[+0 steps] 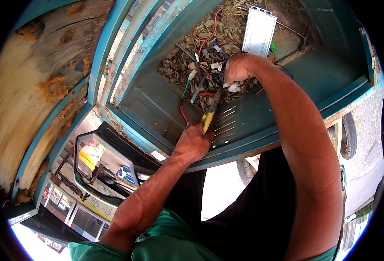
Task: The person works on a vehicle's electrical system, using pliers to cut and strip wires within a cluttered compartment. They manipulate a bundle of wires and a silver electronic module, eventually lifting the module to inspect the connections.
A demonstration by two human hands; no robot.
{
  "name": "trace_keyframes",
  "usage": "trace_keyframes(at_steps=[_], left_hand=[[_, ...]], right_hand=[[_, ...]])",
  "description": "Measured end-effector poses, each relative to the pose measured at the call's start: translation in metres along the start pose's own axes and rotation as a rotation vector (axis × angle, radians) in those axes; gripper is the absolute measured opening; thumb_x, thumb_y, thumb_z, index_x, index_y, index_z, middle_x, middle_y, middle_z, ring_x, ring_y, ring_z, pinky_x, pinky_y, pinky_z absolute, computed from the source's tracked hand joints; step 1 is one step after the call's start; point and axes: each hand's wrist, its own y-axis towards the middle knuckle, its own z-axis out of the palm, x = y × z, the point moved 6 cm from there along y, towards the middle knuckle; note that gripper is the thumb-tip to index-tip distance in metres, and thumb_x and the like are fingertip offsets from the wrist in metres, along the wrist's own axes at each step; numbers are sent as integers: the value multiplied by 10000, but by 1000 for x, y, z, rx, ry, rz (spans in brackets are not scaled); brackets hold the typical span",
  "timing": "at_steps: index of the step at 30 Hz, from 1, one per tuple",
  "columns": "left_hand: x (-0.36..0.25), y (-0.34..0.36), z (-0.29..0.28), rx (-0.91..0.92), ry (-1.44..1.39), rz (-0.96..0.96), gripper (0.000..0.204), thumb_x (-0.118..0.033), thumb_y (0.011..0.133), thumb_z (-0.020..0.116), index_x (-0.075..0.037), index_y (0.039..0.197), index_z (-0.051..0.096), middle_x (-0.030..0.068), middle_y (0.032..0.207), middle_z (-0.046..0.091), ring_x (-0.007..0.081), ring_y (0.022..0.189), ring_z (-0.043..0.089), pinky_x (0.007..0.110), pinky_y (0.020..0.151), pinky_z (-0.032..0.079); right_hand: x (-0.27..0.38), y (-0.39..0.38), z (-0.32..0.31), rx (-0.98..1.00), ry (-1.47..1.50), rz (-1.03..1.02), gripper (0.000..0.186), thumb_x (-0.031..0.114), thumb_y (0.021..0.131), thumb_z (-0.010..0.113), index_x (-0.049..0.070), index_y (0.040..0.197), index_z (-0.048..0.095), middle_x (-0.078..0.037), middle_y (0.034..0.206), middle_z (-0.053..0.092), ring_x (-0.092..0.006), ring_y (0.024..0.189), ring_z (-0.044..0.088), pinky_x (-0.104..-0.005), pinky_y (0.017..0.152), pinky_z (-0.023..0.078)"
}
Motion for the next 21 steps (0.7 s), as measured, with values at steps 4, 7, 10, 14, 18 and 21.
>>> trace_keyframes(at_steps=[4,7,10,14,18,21], left_hand=[[5,1,3,18,26,39,484,-288,934,640,65,1259,580,288,1345,523,441,1248,538,445,1060,431],[5,2,6,33,69,69,495,-261,924,635,65,1291,569,284,1372,500,441,1263,525,443,1082,420],[1,0,6,30,94,79,498,-240,914,628,65,1302,564,279,1387,484,437,1276,511,441,1094,415],[-3,-3,2,-11,98,76,493,-215,902,618,61,1307,564,261,1407,469,427,1298,493,437,1097,415],[-10,-3,-6,-29,188,94,504,-202,890,615,50,1323,560,248,1413,468,418,1309,485,446,1096,415],[-14,2,-12,-42,258,88,517,-203,883,621,42,1333,557,241,1407,477,410,1312,483,450,1099,413]], right_hand=[[4,-5,-3,-13,-44,2,392,290,736,715,80,1064,763,-111,1009,736,-257,878,656,-416,778,512],[3,-4,-2,3,-47,-1,407,282,735,718,114,1103,767,-91,1069,741,-257,920,658,-407,810,512],[0,-1,0,21,-40,-5,431,279,738,720,148,1146,763,-72,1126,740,-255,967,659,-400,842,509],[3,-5,-1,42,-54,17,452,274,738,720,163,1174,756,-62,1148,738,-256,1004,663,-397,861,510],[0,-5,-2,45,-76,37,448,255,736,722,165,1173,756,-67,1158,736,-260,1020,664,-392,872,512],[-2,-2,-1,40,-53,16,441,246,735,723,150,1164,757,-77,1154,736,-264,1013,667,-390,867,515]])
